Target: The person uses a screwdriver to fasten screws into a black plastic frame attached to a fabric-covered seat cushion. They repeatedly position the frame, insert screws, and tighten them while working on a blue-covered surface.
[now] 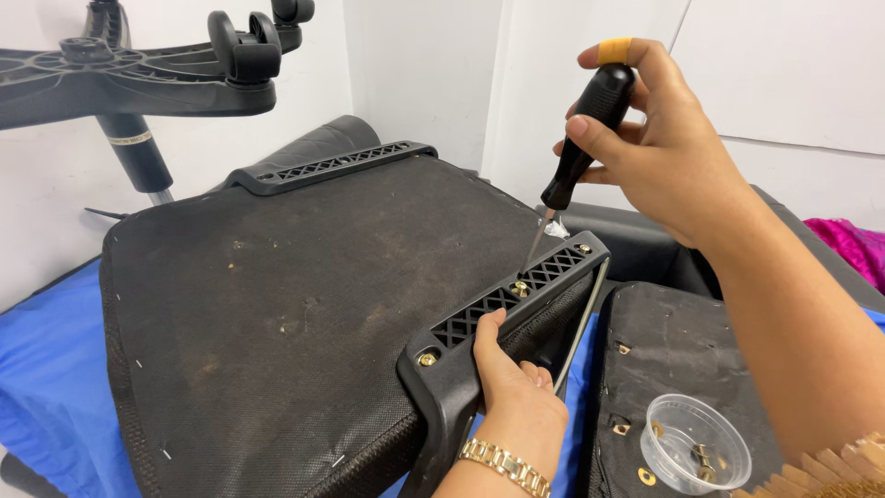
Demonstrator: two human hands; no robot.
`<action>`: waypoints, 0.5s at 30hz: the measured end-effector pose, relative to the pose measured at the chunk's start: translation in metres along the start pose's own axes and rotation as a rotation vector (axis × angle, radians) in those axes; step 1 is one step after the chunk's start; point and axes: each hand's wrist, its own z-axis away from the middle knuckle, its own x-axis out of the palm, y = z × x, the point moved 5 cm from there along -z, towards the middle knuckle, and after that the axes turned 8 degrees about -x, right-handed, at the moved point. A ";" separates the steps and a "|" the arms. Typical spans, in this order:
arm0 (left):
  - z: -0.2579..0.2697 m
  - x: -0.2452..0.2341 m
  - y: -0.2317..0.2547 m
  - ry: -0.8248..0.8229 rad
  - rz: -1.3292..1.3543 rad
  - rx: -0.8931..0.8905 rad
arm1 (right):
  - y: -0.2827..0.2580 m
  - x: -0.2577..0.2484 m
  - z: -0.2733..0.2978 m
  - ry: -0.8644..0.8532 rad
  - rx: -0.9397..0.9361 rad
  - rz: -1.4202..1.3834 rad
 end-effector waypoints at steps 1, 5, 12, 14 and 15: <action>0.000 0.000 0.000 0.008 0.001 -0.005 | 0.000 0.000 0.000 0.006 -0.002 -0.008; 0.001 0.000 -0.001 0.025 0.009 -0.013 | 0.003 0.000 -0.001 0.006 0.057 0.024; 0.000 0.000 0.000 0.010 0.038 0.006 | 0.006 -0.002 -0.002 0.026 0.063 0.004; -0.001 0.001 0.001 0.001 0.033 0.009 | 0.006 -0.002 -0.002 0.032 0.051 -0.001; -0.001 0.000 0.001 -0.003 0.031 0.010 | 0.007 -0.001 -0.002 0.032 0.047 -0.001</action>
